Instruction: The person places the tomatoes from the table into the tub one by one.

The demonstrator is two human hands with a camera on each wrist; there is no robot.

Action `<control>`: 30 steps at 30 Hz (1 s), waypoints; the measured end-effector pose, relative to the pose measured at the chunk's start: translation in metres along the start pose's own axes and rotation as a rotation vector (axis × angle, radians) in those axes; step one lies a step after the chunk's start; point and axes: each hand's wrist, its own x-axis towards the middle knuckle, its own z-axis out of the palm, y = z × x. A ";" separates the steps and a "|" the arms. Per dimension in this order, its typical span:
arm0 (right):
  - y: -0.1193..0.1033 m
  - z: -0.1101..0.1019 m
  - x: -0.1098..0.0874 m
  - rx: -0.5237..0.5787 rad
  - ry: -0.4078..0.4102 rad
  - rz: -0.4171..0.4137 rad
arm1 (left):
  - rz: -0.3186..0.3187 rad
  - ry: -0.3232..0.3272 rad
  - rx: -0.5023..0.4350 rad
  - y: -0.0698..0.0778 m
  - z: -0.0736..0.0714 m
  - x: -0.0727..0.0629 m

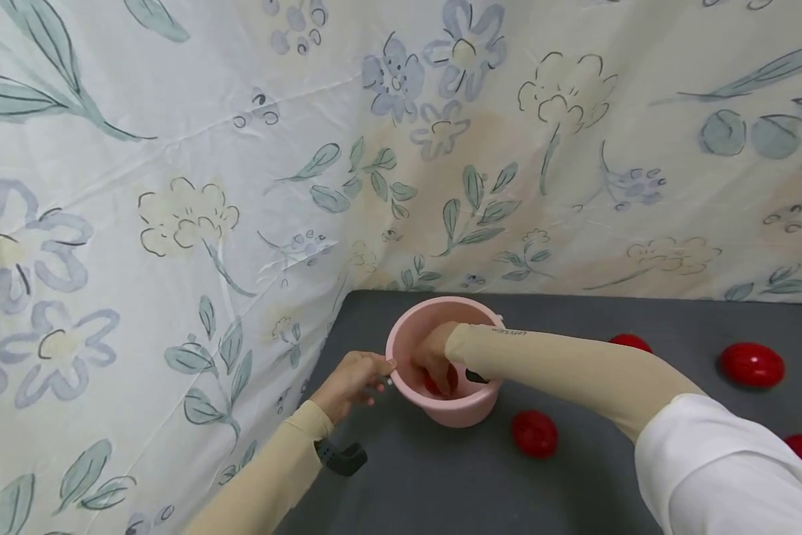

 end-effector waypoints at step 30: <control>0.088 0.016 -0.280 -0.112 0.984 0.173 | 0.016 0.073 0.041 -0.001 0.011 -0.003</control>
